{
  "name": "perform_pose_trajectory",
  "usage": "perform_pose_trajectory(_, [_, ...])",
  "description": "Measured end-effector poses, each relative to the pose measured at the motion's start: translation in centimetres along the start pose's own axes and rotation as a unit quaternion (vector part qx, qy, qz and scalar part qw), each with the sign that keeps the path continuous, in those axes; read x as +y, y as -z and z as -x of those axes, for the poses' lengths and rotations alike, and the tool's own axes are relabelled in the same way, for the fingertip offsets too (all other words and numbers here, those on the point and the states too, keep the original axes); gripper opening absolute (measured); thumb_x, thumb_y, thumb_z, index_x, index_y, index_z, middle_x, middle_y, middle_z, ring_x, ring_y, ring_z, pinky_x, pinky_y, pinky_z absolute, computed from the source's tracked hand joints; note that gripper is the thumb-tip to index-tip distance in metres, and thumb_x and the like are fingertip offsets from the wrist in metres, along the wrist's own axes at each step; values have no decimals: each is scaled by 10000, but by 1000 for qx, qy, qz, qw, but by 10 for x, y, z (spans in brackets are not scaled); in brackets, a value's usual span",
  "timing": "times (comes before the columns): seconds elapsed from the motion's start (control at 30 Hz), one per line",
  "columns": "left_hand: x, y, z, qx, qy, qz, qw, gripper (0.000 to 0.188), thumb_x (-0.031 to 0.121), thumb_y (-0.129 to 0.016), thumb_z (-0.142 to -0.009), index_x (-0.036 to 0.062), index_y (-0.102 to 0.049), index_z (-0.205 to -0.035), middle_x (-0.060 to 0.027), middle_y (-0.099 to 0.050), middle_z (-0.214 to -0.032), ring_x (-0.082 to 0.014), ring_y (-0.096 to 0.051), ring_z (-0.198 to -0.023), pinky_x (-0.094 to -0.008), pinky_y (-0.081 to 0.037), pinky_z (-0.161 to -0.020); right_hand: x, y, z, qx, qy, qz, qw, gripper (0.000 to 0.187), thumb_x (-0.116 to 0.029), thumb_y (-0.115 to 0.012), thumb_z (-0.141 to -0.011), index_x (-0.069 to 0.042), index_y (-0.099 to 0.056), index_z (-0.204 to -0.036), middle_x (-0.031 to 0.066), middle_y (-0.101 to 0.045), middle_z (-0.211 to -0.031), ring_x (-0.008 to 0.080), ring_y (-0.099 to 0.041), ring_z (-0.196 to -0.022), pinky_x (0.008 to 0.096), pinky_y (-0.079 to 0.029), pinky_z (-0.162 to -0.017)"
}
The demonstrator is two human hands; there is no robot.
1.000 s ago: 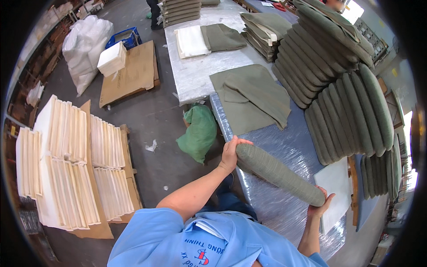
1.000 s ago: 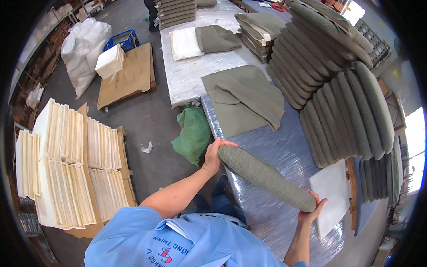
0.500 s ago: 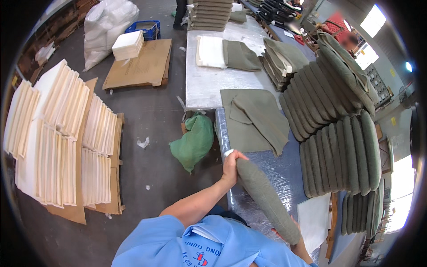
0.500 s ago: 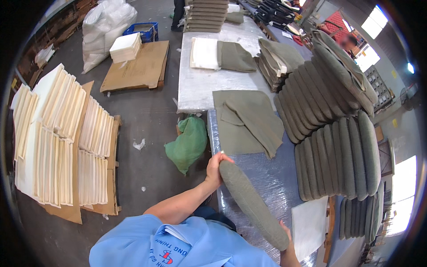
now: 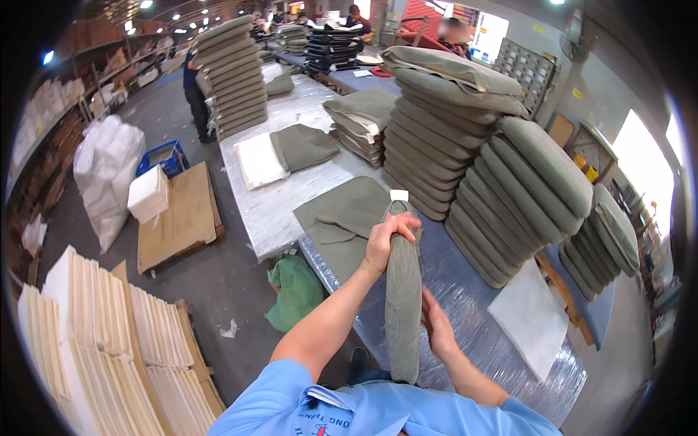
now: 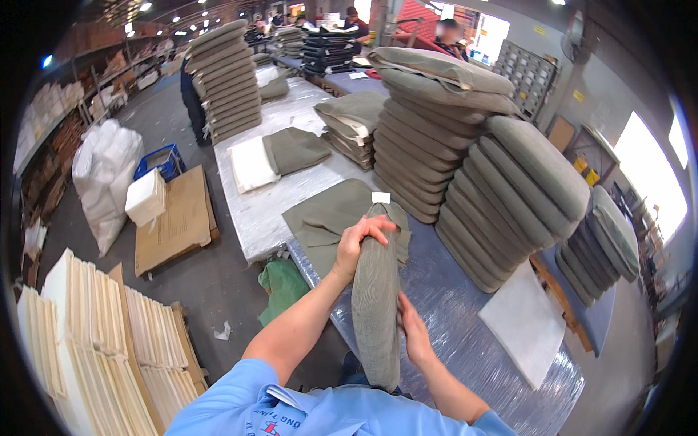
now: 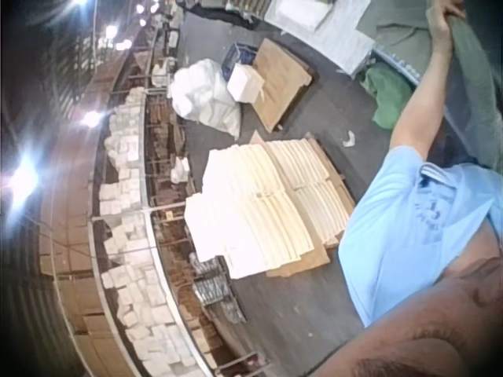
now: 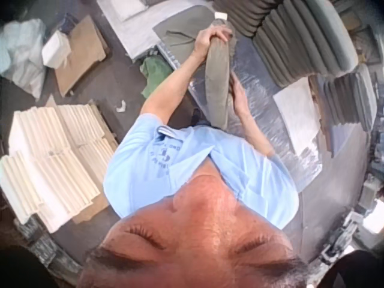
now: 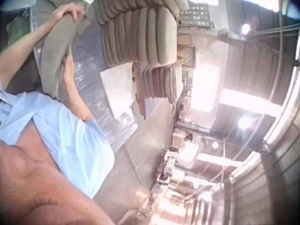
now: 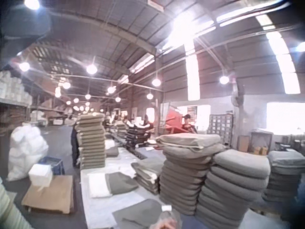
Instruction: The person repeatedly folds olive-green fabric cushions by hand on a work table, aligning edges and rolling them into compact bundles. The person stacks the finished cushions on the table and continues the process with additional cushions from a nearby pile.
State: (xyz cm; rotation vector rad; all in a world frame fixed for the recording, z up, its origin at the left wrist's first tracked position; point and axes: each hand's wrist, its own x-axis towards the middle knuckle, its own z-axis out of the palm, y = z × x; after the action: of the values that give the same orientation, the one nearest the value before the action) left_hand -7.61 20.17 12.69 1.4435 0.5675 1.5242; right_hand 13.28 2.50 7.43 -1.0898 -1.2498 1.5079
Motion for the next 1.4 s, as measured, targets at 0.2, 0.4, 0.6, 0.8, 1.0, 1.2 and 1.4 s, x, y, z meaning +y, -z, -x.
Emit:
perform_pose_trajectory(0.2, [16, -46, 31, 108, 241, 135, 955, 619, 459, -390, -1170, 99, -380, -1672, -137, -383, -1710, -255, -413, -1537, -379, -331, -1259, -81, -35, -38, 53, 228, 188, 954, 723, -500, -310, -1167, 0, -308, -1689, 205, -261, -1769, 335, -187, -1662, 431, -153, -1339])
perform_pose_trajectory(0.4, [60, -57, 71, 8, 287, 206, 935, 852, 570, -373, -1155, 93, 7, -1750, -126, -125, -1809, -246, -219, -1641, -370, -240, -1314, -77, -30, -37, 85, 234, 161, 955, 715, -486, -323, -1164, 4, -320, -1684, 205, -247, -1776, 334, -187, -1663, 430, -155, -1340])
perform_pose_trajectory(0.6, [76, -47, 72, 11, 279, 211, 937, 863, 513, -409, -1157, 24, 7, -1733, -146, -154, -1798, -240, -234, -1632, -375, -245, -1312, -79, -41, -42, 83, 275, 172, 942, 701, -491, -351, -1155, 0, -394, -1653, 196, -293, -1763, 342, -222, -1655, 458, -186, -1330])
perform_pose_trajectory(0.8, [121, -72, 133, -11, 170, -19, 985, 1029, 296, -789, -974, -65, -147, -1693, -216, -402, -1653, -260, -433, -1522, -388, -363, -1244, -93, -18, -76, 28, 394, 212, 894, 630, -488, -396, -1134, 0, -628, -1458, 220, -539, -1600, 368, -388, -1584, 542, -252, -1299])
perform_pose_trajectory(1.0, [116, -28, 93, -139, 158, -107, 972, 1071, 247, -869, -864, -44, -241, -1681, -222, -518, -1567, -255, -536, -1437, -384, -434, -1184, -108, -4, -100, 56, 465, 293, 833, 648, -594, -454, -1072, -19, -712, -1221, 168, -735, -1272, 411, -619, -1340, 577, -347, -1223])
perform_pose_trajectory(1.2, [137, -7, 97, -94, 155, -205, 962, 724, 230, -872, -877, 32, -567, -1503, -149, -649, -1407, -268, -630, -1292, -401, -498, -1102, -109, 19, -66, 74, 528, 452, 715, 599, -576, -706, -955, -47, -726, -1235, 118, -718, -1210, 335, -668, -1133, 524, -471, -1053])
perform_pose_trajectory(1.4, [125, -9, 124, -3, -32, -372, 928, 658, 293, -916, -839, 61, -633, -1386, -167, -637, -1297, -356, -632, -1206, -450, -534, -1021, -96, 6, -42, 97, 521, 471, 705, 594, -523, -844, -824, -92, -753, -1223, 71, -723, -1231, 293, -678, -1117, 474, -490, -993])
